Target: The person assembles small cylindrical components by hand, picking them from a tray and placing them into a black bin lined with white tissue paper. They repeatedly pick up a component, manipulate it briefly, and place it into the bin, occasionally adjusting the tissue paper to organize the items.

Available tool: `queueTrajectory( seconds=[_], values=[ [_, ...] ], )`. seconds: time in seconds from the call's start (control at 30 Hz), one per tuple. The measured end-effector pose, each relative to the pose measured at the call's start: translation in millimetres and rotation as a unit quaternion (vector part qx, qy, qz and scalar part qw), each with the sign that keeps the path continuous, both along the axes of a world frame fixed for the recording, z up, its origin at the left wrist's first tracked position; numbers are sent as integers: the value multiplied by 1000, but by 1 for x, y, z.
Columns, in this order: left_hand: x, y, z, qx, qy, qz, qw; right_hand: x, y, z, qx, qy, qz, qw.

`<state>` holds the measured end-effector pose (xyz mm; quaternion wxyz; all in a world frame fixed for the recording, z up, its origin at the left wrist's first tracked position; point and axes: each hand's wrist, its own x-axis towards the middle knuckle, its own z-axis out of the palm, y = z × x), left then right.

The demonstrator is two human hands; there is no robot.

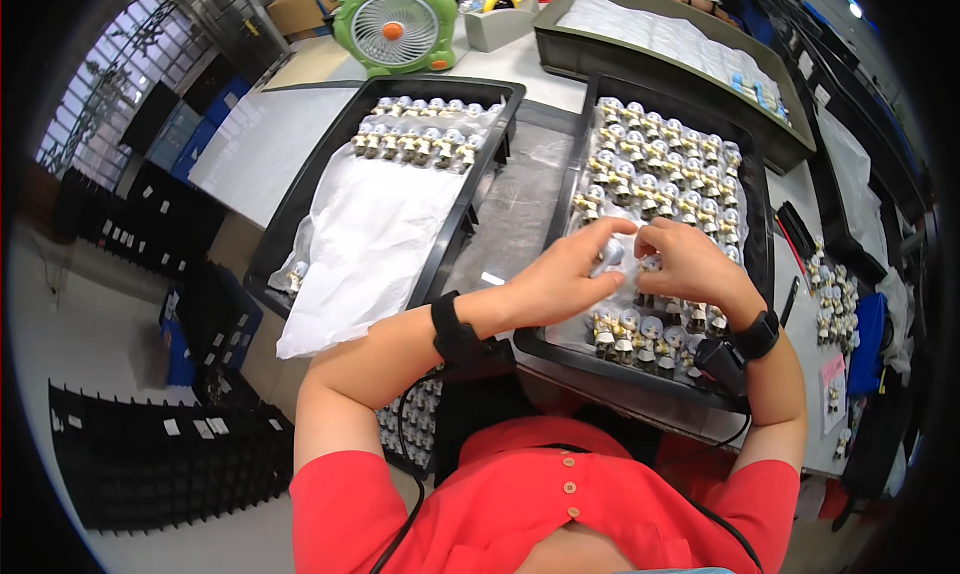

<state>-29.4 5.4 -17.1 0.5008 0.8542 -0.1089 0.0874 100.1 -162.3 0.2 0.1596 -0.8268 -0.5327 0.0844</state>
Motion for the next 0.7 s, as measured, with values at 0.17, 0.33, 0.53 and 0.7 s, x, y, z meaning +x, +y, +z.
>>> queueTrajectory(
  seconds=[0.17,0.33,0.53,0.7],
  values=[
    [2,16,19,-14,-4,60,998,-2,1,5,17,42,-1,999],
    [5,46,32,-167,26,152,974,-2,3,5,40,68,10,997],
    [-1,17,22,-225,131,60,964,-11,12,10,286,58,46,955],
    [-3,12,23,-306,165,29,937,-11,16,3,427,74,102,895]
  ],
)
